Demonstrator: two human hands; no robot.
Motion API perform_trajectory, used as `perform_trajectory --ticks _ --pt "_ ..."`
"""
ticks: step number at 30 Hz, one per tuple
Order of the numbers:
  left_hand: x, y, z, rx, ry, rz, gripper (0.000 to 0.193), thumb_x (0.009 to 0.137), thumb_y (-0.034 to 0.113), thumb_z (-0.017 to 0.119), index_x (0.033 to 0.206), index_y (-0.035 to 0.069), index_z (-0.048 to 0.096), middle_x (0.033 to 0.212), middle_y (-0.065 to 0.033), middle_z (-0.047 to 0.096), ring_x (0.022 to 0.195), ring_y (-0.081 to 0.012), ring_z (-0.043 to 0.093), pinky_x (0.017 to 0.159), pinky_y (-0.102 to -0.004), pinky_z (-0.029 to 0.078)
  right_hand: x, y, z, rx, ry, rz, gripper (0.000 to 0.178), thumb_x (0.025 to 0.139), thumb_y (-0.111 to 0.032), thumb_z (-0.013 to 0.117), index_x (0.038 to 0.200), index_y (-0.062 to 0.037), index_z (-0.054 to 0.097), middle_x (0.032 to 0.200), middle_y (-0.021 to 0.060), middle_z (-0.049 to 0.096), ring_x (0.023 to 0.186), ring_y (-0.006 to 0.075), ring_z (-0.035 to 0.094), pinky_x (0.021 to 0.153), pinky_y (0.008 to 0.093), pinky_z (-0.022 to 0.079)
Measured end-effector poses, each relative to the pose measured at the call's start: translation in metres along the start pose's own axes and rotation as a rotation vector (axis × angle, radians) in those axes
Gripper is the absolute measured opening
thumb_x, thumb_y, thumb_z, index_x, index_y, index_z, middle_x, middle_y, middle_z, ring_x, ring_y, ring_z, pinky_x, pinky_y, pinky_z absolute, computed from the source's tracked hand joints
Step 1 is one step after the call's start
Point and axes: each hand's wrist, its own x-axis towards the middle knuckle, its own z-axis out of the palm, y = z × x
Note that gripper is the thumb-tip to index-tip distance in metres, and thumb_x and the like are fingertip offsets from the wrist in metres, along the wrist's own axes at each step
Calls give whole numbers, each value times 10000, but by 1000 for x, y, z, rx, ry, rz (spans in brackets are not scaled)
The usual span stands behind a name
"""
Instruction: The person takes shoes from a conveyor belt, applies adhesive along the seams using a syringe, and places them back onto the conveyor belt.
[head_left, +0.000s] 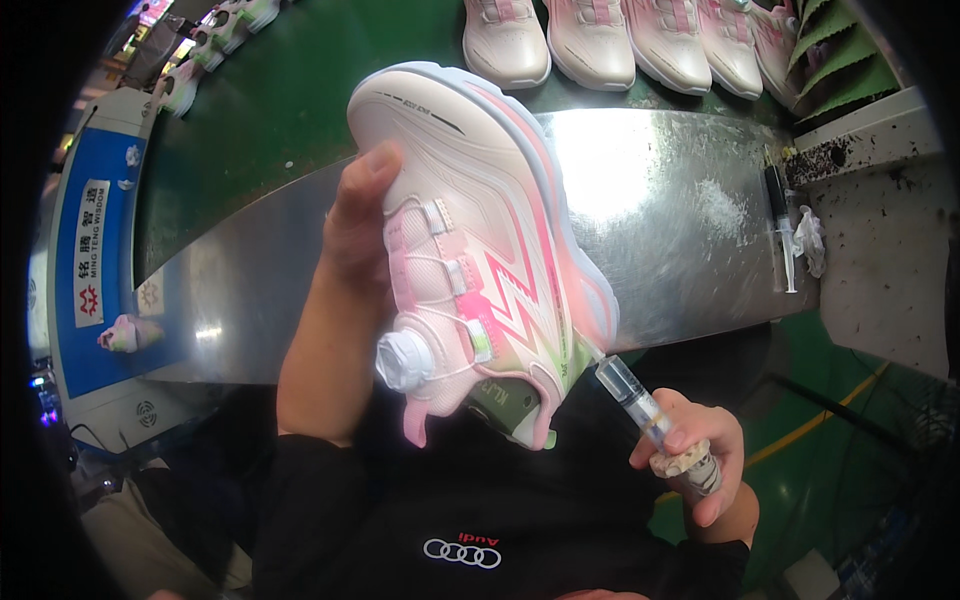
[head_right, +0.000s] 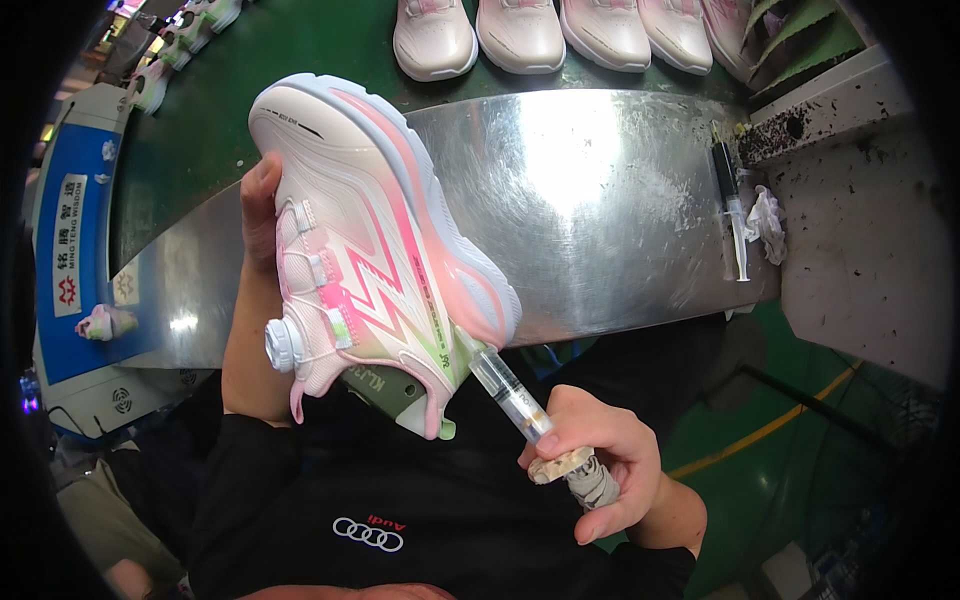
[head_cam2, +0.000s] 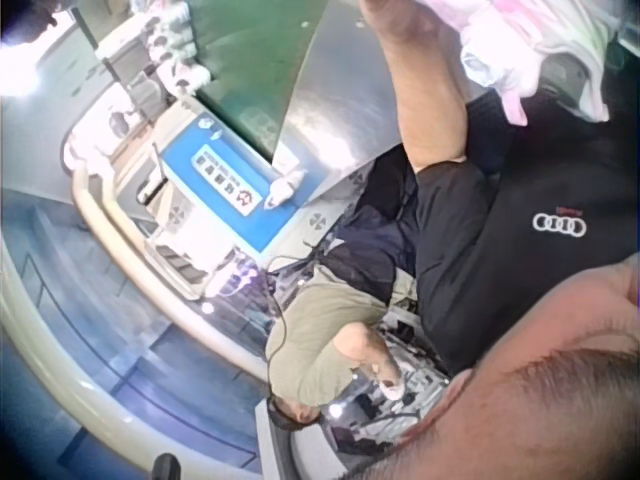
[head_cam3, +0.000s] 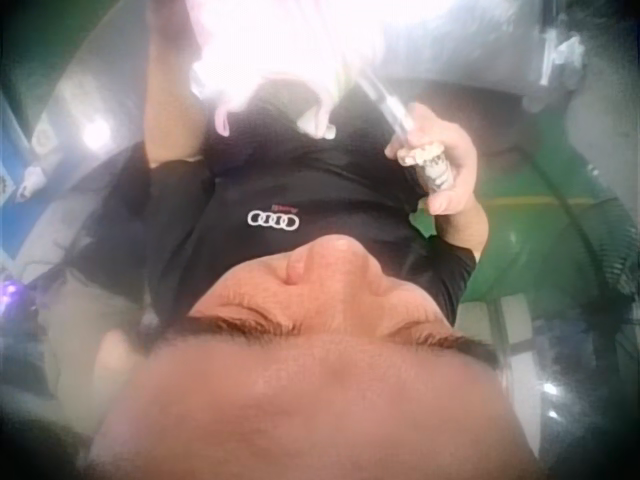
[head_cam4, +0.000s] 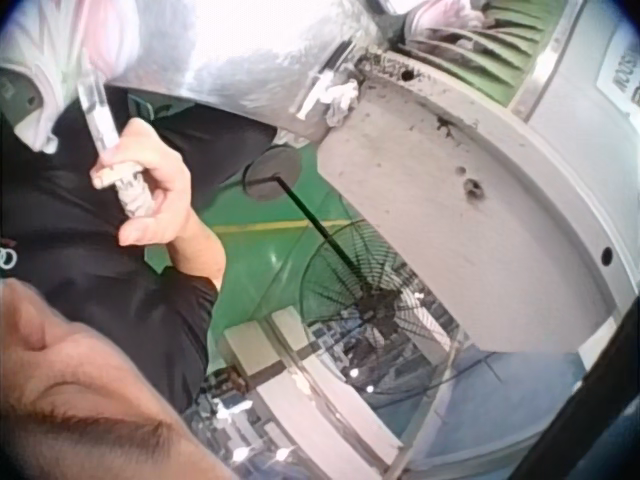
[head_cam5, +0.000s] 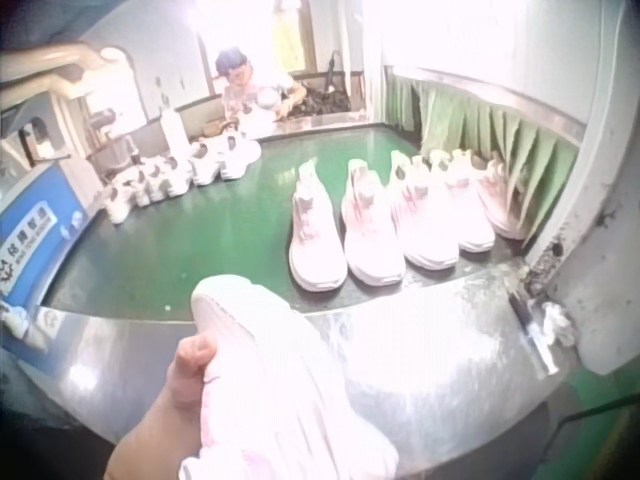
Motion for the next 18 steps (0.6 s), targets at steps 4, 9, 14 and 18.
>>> perform_trajectory --ticks 4,9,14,18 --pt "4 -3 1 -38 49 -45 504 835 317 571 1159 -59 483 1047 -184 604 922 -249 625 799 -354 533 -10 4 -6 -8 9 -5 648 647 -414 794 1084 14 581 819 139 647 714 177 527 641 281 342" --pt "6 -4 -2 89 245 -11 523 831 344 582 1156 -55 486 1045 -183 605 920 -249 627 795 -357 534 -16 8 -13 -54 3 -41 639 649 -413 790 1082 9 586 829 131 658 681 165 517 623 281 329" --pt "12 -8 -6 81 278 -17 503 835 329 581 1148 -54 491 1033 -184 610 906 -249 632 779 -364 541 -22 12 -17 -71 18 -39 634 645 -398 793 1083 9 585 850 120 661 683 161 511 618 281 331" --pt "14 -8 -9 83 324 -10 491 841 313 576 1159 -51 487 1045 -191 607 916 -256 632 791 -376 539 -24 18 -18 -35 35 -29 624 641 -382 799 1078 9 586 863 115 661 686 158 505 621 272 334"
